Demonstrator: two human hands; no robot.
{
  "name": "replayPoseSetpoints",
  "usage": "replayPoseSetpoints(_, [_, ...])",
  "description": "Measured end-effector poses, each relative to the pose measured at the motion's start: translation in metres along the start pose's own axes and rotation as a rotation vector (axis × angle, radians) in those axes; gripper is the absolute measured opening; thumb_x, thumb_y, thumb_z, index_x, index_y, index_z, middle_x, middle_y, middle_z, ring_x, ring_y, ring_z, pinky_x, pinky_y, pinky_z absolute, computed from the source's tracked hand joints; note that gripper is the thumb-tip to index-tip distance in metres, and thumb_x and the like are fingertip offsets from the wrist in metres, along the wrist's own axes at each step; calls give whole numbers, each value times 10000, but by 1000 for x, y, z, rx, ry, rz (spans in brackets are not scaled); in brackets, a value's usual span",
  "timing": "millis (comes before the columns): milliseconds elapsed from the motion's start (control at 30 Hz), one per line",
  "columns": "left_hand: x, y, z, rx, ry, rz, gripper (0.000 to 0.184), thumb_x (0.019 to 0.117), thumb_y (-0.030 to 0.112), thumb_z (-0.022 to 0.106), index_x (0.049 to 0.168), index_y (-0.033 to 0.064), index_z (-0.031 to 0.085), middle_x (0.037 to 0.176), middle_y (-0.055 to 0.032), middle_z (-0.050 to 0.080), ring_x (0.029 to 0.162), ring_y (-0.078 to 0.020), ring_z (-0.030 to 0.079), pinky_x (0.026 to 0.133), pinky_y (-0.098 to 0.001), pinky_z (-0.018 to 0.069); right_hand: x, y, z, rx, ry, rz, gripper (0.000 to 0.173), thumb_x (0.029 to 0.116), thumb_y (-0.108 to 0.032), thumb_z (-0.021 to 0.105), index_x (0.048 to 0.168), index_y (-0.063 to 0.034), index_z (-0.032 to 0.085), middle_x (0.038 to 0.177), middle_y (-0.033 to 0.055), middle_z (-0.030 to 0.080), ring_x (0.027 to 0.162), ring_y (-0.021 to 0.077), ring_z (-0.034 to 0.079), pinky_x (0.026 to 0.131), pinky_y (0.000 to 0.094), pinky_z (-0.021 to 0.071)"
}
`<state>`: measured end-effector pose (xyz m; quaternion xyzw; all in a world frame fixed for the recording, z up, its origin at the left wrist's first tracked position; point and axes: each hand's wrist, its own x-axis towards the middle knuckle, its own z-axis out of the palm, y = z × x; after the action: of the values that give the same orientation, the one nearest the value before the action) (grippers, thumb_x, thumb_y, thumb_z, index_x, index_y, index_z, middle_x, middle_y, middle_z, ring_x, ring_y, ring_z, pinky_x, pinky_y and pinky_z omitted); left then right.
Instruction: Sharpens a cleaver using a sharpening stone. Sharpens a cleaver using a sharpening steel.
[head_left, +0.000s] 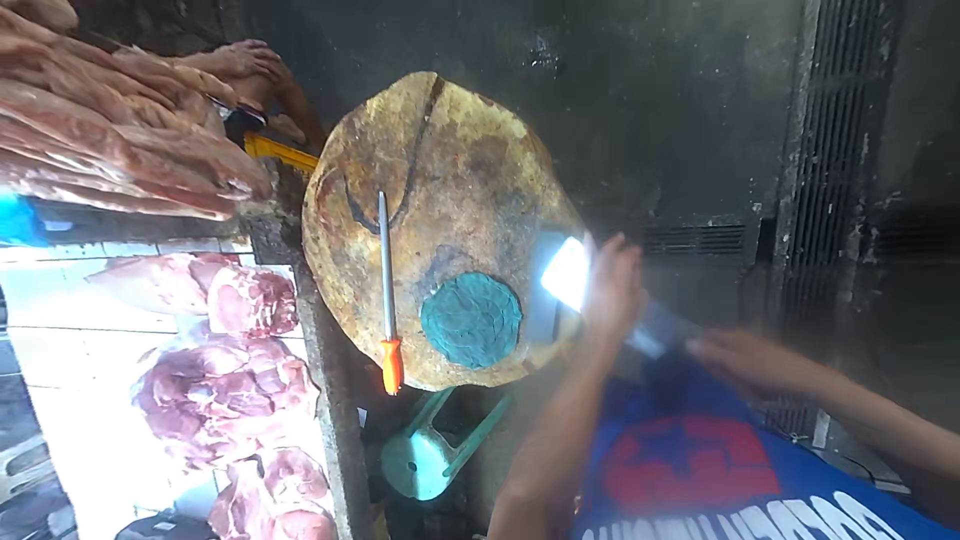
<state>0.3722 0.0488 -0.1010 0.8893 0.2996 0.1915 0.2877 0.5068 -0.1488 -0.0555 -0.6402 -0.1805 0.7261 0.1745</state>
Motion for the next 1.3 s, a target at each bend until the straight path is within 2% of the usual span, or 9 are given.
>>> replayPoseSetpoints(267, [141,-128,-48,22,291,38,208,941,44,578,1105,23,705,1199,-105,734,1331,-253,589,1272,-520,254,103,-148,-1,-94,227,-211,629,1030,-665,430,1246,-109,632,717,103,620,490,213,581,473,401,546])
replayPoseSetpoints(433, [60,-49,-40,-22,49,-75,276,936,22,600,1206,51,647,1573,-130,459,1546,-335,272,1287,-562,162,51,-64,-4,-91,58,-135,601,1047,-641,409,1219,-100,609,698,83,582,505,201,562,490,401,531])
replayPoseSetpoints(567, [-5,-19,-7,0,146,-143,150,915,64,667,1034,95,753,1380,-92,655,1374,-265,552,1226,-546,335,19,-28,0,-162,6,-39,590,1041,-642,424,1173,-102,623,686,62,581,495,180,559,474,376,521])
replayPoseSetpoints(667, [71,-88,-32,21,260,-47,111,931,71,635,997,50,722,1361,-136,658,1356,-279,566,1254,-567,266,69,-111,-2,-199,119,-132,630,1056,-626,401,1224,-64,633,750,109,608,578,225,586,580,433,541])
replayPoseSetpoints(800, [158,-136,-61,17,385,-28,138,917,52,627,1028,32,706,1267,-114,706,1282,-220,625,1241,-487,333,118,-165,-5,-67,229,-240,622,1012,-691,441,1236,-144,634,651,88,571,456,211,546,440,384,518])
replayPoseSetpoints(933, [52,-54,-31,-36,148,-120,212,941,71,620,1148,78,668,1528,-99,519,1512,-304,355,1279,-549,226,51,-65,-7,-134,43,-109,620,1036,-657,421,1243,-104,611,725,90,598,535,210,580,526,421,547])
replayPoseSetpoints(1033, [-5,-12,-6,-29,186,-204,197,875,44,684,1056,82,753,1400,-137,638,1389,-338,532,1192,-563,384,20,-20,1,-143,-2,-18,589,1033,-649,442,1181,-110,628,680,71,589,489,194,566,477,391,529])
replayPoseSetpoints(1167, [78,-88,-38,20,247,-111,170,910,78,663,1068,67,725,1371,-131,656,1443,-337,466,1273,-584,200,71,-120,0,-205,146,-130,610,1060,-610,416,1248,-71,631,781,122,625,590,233,597,592,444,548])
replayPoseSetpoints(1300, [147,-124,-59,-13,342,-67,233,906,39,627,1130,20,691,1291,-108,699,1386,-264,542,1272,-512,260,109,-155,-4,-76,214,-219,621,1020,-674,443,1240,-124,629,678,100,580,465,208,556,450,390,535])
